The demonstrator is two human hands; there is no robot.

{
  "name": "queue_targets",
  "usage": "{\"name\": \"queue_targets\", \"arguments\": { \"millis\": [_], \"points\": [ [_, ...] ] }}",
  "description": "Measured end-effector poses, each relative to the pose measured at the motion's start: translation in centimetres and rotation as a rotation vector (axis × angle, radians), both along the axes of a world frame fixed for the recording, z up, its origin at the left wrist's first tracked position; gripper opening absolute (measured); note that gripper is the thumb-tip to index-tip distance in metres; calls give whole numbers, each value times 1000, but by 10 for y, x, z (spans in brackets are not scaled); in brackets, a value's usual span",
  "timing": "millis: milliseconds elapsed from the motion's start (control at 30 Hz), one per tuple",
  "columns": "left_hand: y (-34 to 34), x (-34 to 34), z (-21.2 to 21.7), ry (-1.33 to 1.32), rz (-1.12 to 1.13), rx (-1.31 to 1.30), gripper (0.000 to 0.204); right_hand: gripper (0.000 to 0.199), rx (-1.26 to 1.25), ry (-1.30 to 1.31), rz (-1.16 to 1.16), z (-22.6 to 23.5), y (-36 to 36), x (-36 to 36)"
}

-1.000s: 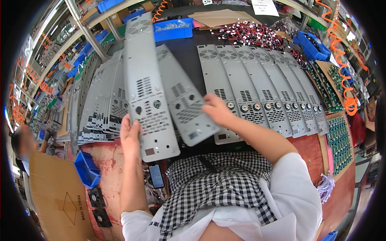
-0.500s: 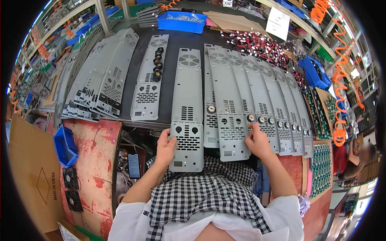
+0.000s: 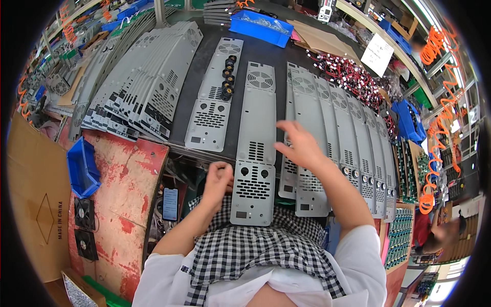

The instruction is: Installing connectors and components into metal power supply chassis at an assembly line.

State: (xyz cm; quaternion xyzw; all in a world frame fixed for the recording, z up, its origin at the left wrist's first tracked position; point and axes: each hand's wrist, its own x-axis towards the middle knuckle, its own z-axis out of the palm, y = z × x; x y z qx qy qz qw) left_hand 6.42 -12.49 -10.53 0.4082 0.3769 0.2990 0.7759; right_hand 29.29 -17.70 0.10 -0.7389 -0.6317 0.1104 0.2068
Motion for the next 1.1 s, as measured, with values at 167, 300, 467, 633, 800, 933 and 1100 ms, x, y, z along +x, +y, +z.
{"name": "queue_targets", "arguments": {
  "millis": [167, 300, 467, 633, 800, 933, 1100],
  "points": [
    [65, -24, -3, 475, 467, 847, 38, 50, 68, -3, 81, -17, 107, -29],
    [103, -31, 33, 982, 244, 1215, 36, 53, 151, -20, -67, -34, 164, -43],
    [120, -28, 23, 1074, 183, 1304, 17, 39, 166, -47, -140, -57, 186, -49],
    [98, -41, 19, 1003, 184, 1318, 9, 34, 224, -30, -24, -53, 164, -63],
    [34, -68, 18, 609, 126, 991, 15, 34, 239, 199, 226, -42, 109, -92],
    [1, -93, 16, 516, 155, 782, 14, 33, 222, 275, 362, -48, 87, -109],
    [-19, -96, 6, 324, 189, 578, 14, 33, 231, 275, 415, -55, 80, -113]
  ]
}}
